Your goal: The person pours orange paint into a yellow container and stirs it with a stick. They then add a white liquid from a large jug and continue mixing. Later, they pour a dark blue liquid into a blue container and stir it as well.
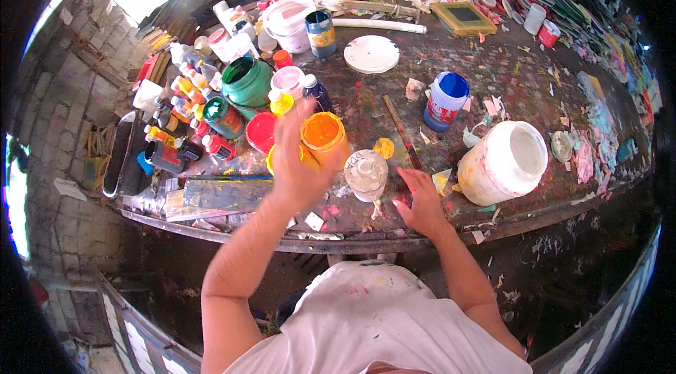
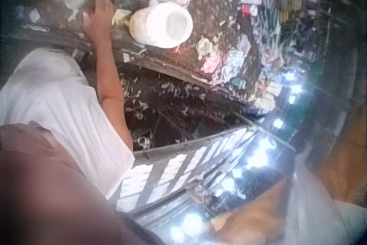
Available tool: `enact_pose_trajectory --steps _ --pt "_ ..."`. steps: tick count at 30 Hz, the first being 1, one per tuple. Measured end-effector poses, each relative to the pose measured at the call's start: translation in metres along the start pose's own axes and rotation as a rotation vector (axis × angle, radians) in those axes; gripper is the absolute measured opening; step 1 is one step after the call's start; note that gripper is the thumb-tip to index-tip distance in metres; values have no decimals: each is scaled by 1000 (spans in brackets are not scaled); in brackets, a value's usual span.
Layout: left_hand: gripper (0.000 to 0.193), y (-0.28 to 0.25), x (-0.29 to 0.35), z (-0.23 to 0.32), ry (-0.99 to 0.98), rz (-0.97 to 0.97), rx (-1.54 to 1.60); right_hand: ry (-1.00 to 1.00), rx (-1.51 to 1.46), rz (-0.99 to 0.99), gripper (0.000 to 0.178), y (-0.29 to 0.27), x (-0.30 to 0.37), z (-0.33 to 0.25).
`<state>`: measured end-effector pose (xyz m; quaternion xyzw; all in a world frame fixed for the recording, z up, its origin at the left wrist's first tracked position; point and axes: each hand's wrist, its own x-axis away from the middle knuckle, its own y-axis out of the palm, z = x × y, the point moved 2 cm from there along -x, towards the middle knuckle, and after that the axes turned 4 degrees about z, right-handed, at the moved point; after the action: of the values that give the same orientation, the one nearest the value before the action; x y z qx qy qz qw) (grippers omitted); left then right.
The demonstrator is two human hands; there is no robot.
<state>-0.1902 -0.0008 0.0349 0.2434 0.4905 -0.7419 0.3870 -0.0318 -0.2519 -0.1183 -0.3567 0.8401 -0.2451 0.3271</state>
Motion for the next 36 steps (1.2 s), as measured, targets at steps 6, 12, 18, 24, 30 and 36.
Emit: enact_pose_trajectory --steps 6,12,18,24,30,36 --pt "80 43 -105 -88 -66 -436 -425 23 -6 126 72 -18 28 -2" --pt "64 75 -139 -127 74 -913 -472 153 5 273 55 -45 82 -6" --pt "56 83 -152 -157 29 -889 -253 188 63 399 47 -48 126 -15" --pt "44 50 -187 -130 6 -430 44 265 -5 417 43 -54 124 -32" --pt "35 -31 -230 -60 51 -276 494 -20 81 527 42 -84 61 -72" --pt "49 -113 -204 3 -13 -317 747 -227 -365 493 67 -89 -12 -136"
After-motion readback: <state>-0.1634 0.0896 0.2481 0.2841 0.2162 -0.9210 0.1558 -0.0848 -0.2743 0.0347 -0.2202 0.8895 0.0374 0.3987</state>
